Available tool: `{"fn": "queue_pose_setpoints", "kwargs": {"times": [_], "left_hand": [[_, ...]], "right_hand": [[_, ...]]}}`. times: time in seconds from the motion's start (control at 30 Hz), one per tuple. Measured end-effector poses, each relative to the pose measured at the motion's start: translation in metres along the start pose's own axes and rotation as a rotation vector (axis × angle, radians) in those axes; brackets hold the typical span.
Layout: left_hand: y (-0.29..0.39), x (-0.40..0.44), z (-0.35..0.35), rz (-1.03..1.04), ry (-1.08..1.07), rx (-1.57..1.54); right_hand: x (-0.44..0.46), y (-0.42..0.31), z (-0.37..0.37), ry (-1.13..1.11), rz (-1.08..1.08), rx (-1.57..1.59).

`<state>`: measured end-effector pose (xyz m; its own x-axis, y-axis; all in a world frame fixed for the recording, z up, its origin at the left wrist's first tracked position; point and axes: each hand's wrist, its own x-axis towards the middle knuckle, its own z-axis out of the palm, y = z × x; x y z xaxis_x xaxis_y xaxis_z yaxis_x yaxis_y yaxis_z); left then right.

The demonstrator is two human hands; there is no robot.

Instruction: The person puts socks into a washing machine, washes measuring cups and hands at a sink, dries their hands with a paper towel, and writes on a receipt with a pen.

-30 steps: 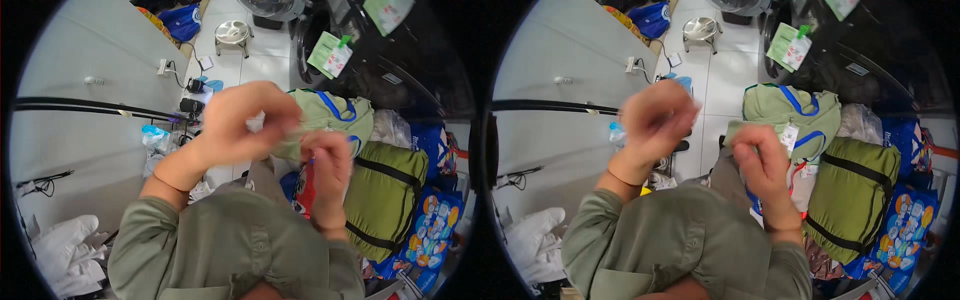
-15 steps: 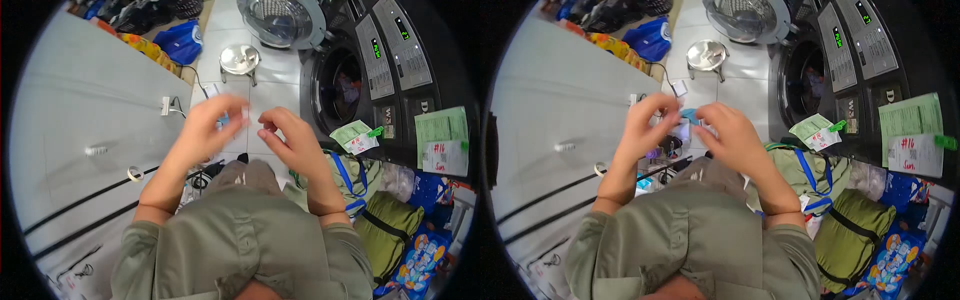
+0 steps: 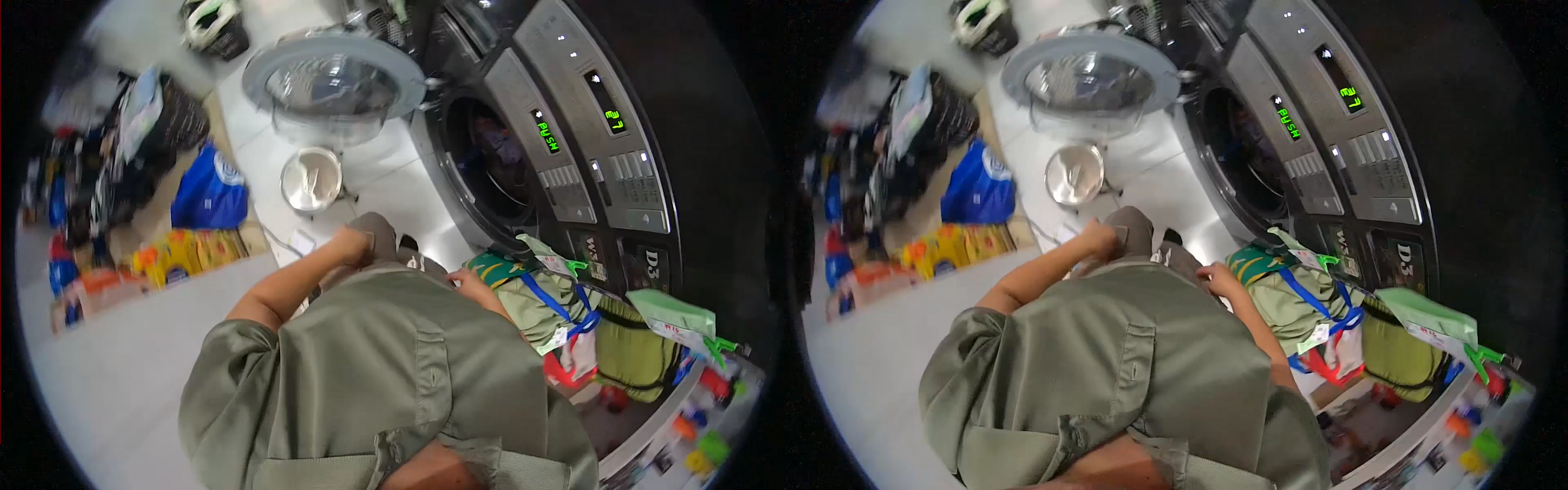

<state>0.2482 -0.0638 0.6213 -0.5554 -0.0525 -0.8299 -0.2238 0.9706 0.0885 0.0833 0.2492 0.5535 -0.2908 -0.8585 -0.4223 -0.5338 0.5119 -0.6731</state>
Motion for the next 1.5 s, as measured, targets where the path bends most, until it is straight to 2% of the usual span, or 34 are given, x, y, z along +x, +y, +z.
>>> {"fn": "queue_pose_setpoints", "kwargs": {"times": [0.03, 0.07, 0.13, 0.17, 0.2, 0.23, 0.27, 0.33, 0.37, 0.43, 0.53, 0.6, 0.67, 0.7, 0.73, 0.77, 0.8, 0.83, 0.87, 0.9, 0.97, 1.03, 1.1, 1.13, 1.17, 1.2, 1.23, 1.27, 1.3, 1.33, 1.37, 1.4, 1.47, 1.5], "left_hand": [[-0.009, 0.012, -0.006, 0.090, 0.087, -0.047], [-0.019, 0.027, -0.015, 0.193, 0.164, -0.087], [-0.054, 0.072, -0.058, 0.270, 0.162, 0.081], [-0.069, 0.091, -0.080, 0.362, 0.183, -0.038], [-0.085, 0.101, -0.093, 0.451, 0.156, -0.157], [-0.100, 0.123, -0.113, 0.485, -0.107, -0.249], [-0.118, 0.141, -0.129, 0.709, -0.112, -0.330], [-0.115, 0.126, -0.176, 0.490, -0.471, -0.417], [-0.114, 0.124, -0.197, 0.496, -0.524, -0.296], [-0.096, 0.127, -0.221, 0.510, -0.873, -0.180], [-0.073, 0.148, -0.215, 0.344, -1.103, 0.145], [-0.044, 0.180, -0.194, 0.263, -1.220, 0.325], [-0.036, 0.194, -0.164, 0.155, -1.273, 0.755], [-0.022, 0.189, -0.151, 0.207, -1.255, 0.871], [-0.015, 0.195, -0.136, 0.177, -1.281, 0.919], [-0.002, 0.206, -0.119, 0.373, -0.953, 1.136], [0.011, 0.218, -0.099, 0.576, -0.604, 1.302], [0.024, 0.223, -0.083, 0.749, -0.485, 1.229], [0.032, 0.230, -0.070, 0.915, -0.358, 1.145], [0.032, 0.243, -0.048, 0.919, -0.371, 1.152], [0.032, 0.269, -0.006, 0.933, -0.327, 0.969], [0.025, 0.281, 0.034, 1.019, -0.194, 1.359], [-0.016, 0.324, 0.074, 1.195, -0.178, 1.473], [-0.041, 0.346, 0.093, 1.284, -0.316, 1.523], [-0.044, 0.344, 0.114, 1.021, -0.616, 1.679], [-0.076, 0.362, 0.126, 1.313, -0.661, 1.590], [-0.102, 0.378, 0.143, 1.434, -0.798, 1.539], [-0.112, 0.378, 0.161, 1.454, -0.905, 1.831], [-0.109, 0.376, 0.178, 1.461, -1.050, 2.051], [-0.148, 0.403, 0.196, 1.530, -1.097, 1.811], [-0.232, 0.461, 0.231, 1.654, -1.103, 1.412], [-0.280, 0.499, 0.248, 1.659, -1.105, 1.398], [-0.228, 0.486, 0.254, 1.467, -1.205, 1.655], [-0.217, 0.489, 0.256, 1.413, -1.219, 1.692]], "right_hand": [[0.015, 0.004, 0.011, -0.098, -0.011, 0.181], [0.020, 0.000, 0.011, -0.029, 0.021, 0.208], [0.039, -0.010, 0.017, 0.148, 0.260, 0.423], [0.045, -0.030, 0.001, 0.149, 0.496, 0.557], [0.047, -0.054, -0.009, 0.223, 0.617, 0.795], [0.048, -0.072, -0.005, 0.321, 0.669, 0.943], [0.051, -0.086, -0.006, 0.425, 0.709, 1.082], [0.052, -0.128, 0.002, 0.436, 0.609, 1.285], [0.060, -0.135, 0.024, 0.539, 0.439, 1.109], [0.048, -0.181, 0.028, 0.649, 0.434, 1.248], [0.051, -0.227, 0.072, 0.789, 0.412, 1.501], [0.089, -0.221, 0.131, 0.925, 0.240, 1.558], [0.092, -0.235, 0.158, 0.948, 0.274, 1.858], [0.097, -0.232, 0.182, 0.989, 0.225, 1.943], [0.100, -0.233, 0.199, 1.144, 0.298, 2.155], [0.098, -0.228, 0.216, 1.298, 0.383, 2.350], [0.111, -0.213, 0.247, 1.705, 0.598, 2.388], [0.138, -0.199, 0.283, 2.106, 0.850, 2.354], [0.162, -0.183, 0.319, 2.290, 1.263, 2.231], [0.180, -0.174, 0.355, 2.305, 1.514, 2.079], [0.181, -0.166, 0.379, 2.039, 1.617, 2.397], [0.204, -0.140, 0.426, 1.947, 1.631, 2.417], [0.219, -0.114, 0.453, 1.835, 1.749, 2.287], [0.218, -0.097, 0.467, 1.844, 1.773, 2.275], [0.220, -0.077, 0.483, 1.648, 1.760, 2.314], [0.224, -0.059, 0.501, 1.444, 1.742, 2.345], [0.227, -0.037, 0.520, 1.398, 1.725, 2.256], [0.231, -0.014, 0.535, 1.394, 1.737, 2.250], [0.235, 0.010, 0.553, 1.309, 1.777, 2.086], [0.241, 0.030, 0.572, 1.215, 1.803, 1.930], [0.256, 0.052, 0.599, 1.110, 1.892, 1.766], [0.255, 0.068, 0.606, 1.097, 1.901, 1.759], [0.247, 0.092, 0.599, 0.829, 2.148, 1.738], [0.246, 0.095, 0.597, 0.934, 2.193, 1.707]]}}
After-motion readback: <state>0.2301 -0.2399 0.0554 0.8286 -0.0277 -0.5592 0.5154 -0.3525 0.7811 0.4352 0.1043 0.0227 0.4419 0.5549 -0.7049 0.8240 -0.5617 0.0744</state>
